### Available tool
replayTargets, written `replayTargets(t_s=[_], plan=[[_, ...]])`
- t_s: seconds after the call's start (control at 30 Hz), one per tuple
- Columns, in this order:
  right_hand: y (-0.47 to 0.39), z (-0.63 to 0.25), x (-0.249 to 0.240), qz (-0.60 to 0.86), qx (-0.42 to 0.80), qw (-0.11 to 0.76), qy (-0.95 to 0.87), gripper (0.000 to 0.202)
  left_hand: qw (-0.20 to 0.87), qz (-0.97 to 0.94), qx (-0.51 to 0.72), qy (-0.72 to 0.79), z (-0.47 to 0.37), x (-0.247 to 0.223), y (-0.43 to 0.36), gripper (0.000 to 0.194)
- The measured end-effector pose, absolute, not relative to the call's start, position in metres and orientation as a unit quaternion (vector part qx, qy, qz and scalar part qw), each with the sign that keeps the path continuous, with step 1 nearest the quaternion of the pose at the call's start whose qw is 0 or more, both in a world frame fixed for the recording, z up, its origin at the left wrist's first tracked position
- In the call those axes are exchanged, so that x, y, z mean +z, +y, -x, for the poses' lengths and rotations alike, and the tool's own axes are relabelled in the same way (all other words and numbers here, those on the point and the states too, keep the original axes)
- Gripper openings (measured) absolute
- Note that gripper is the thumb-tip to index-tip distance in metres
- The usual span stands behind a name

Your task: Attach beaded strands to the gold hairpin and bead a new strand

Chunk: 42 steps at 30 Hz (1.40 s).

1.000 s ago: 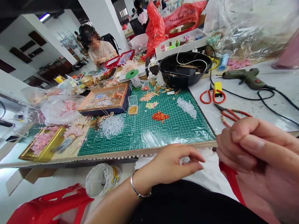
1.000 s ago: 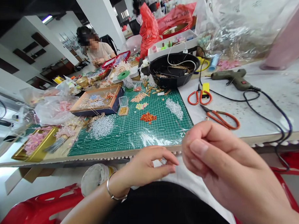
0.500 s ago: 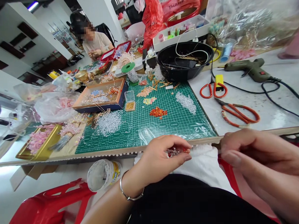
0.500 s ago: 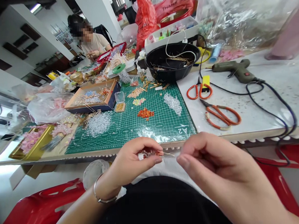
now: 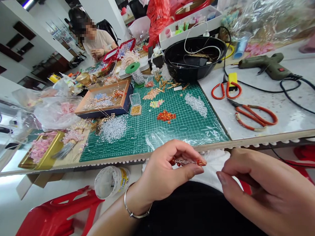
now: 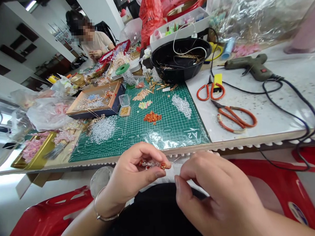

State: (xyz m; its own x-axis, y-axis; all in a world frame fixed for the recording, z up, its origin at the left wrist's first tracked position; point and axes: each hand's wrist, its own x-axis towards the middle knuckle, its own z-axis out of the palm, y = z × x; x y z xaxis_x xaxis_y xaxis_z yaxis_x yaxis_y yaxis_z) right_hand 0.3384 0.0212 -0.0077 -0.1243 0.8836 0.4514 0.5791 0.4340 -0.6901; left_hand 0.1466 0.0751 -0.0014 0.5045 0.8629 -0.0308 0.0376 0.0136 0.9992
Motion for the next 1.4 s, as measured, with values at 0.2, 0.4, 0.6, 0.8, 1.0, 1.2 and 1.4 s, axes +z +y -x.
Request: replayTargets(t_s=[0.2, 0.4, 0.6, 0.8, 1.0, 1.2, 1.4], plan=[[0.020, -0.340, -0.010, 0.493, 0.201, 0.427, -0.731, 0.013, 0.613, -0.619, 0.343, 0.350, -0.146, -0.003, 0.076, 0.017], [0.021, -0.336, -0.008, 0.497, 0.188, 0.428, -0.731, 0.012, 0.608, -0.622, 0.349, 0.349, -0.146, -0.003, 0.076, 0.016], [0.024, -0.336, -0.006, 0.502, 0.172, 0.425, -0.733, 0.013, 0.572, -0.665, 0.338, 0.341, -0.144, -0.002, 0.077, 0.014], [0.024, -0.336, -0.005, 0.507, 0.168, 0.419, -0.734, 0.013, 0.528, -0.712, 0.340, 0.315, -0.141, -0.002, 0.078, 0.015], [0.026, -0.336, -0.008, 0.509, 0.245, 0.386, -0.729, 0.016, 0.474, -0.764, 0.310, 0.309, -0.139, 0.002, 0.079, 0.012], [0.028, -0.340, -0.017, 0.505, 0.292, 0.363, -0.726, 0.005, 0.418, -0.798, 0.296, 0.317, -0.140, 0.008, 0.079, 0.012], [0.027, -0.344, -0.022, 0.514, 0.285, 0.344, -0.732, 0.009, 0.448, -0.781, 0.254, 0.352, -0.140, 0.011, 0.078, 0.017]])
